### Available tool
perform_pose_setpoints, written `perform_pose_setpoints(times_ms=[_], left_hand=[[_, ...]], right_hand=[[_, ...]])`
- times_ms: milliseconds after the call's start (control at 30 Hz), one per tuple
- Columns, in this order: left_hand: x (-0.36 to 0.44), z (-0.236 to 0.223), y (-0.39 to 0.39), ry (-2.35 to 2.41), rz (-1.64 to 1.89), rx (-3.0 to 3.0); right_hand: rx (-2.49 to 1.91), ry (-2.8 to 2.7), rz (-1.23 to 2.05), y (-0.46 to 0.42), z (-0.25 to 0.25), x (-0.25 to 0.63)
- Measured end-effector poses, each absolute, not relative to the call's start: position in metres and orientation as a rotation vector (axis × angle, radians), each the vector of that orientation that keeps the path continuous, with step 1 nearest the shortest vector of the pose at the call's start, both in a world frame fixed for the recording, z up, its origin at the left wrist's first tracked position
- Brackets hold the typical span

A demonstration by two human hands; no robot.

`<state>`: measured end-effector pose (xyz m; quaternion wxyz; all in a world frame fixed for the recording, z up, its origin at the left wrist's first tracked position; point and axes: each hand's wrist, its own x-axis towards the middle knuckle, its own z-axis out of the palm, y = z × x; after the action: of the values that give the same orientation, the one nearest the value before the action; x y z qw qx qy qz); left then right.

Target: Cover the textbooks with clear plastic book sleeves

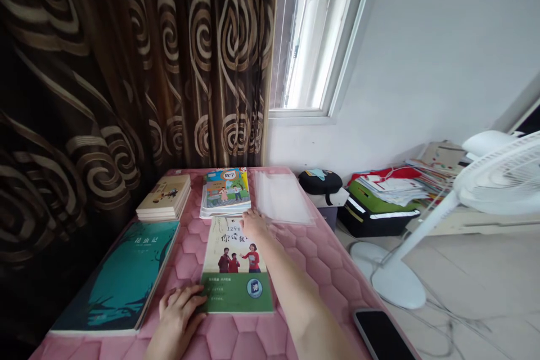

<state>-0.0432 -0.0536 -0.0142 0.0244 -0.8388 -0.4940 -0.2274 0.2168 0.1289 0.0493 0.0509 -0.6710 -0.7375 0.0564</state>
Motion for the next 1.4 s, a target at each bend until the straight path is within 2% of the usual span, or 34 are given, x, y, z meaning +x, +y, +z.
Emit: perform_pose_setpoints(times_ms=[233, 400, 567, 667, 867, 1167, 1400], left_hand=[[-0.063, -0.034, -0.083, -2.026, -0.689, -2.137], [-0.063, -0.049, -0.098, -1.952, -1.142, -2.386], [-0.041, -0.025, -0.066, -2.078, -1.481, -2.207], [-0.030, -0.010, -0.026, -2.137, -1.478, -2.242], [-0.015, 0.004, 0.037, -2.273, -1.355, -2.271], [-0.027, -0.006, 0.031, -2.150, -1.426, -2.272], [-0.022, 0.003, 0.024, -2.065, -1.332, -2.259]], right_hand=[[-2.125, -2.261, 0.185, 0.090, 0.057, 0.229], [-2.214, -2.131, 0.171, 0.034, 0.046, 0.247], [-2.269, -1.834, 0.445, -0.009, 0.030, 0.272], [-2.260, -1.682, 0.544, -0.021, 0.026, 0.282], [-2.300, -1.535, 0.495, -0.014, 0.030, 0.284], [-2.209, -1.500, 0.536, -0.006, 0.019, 0.294], [-2.233, -1.444, 0.513, -0.010, 0.021, 0.291]])
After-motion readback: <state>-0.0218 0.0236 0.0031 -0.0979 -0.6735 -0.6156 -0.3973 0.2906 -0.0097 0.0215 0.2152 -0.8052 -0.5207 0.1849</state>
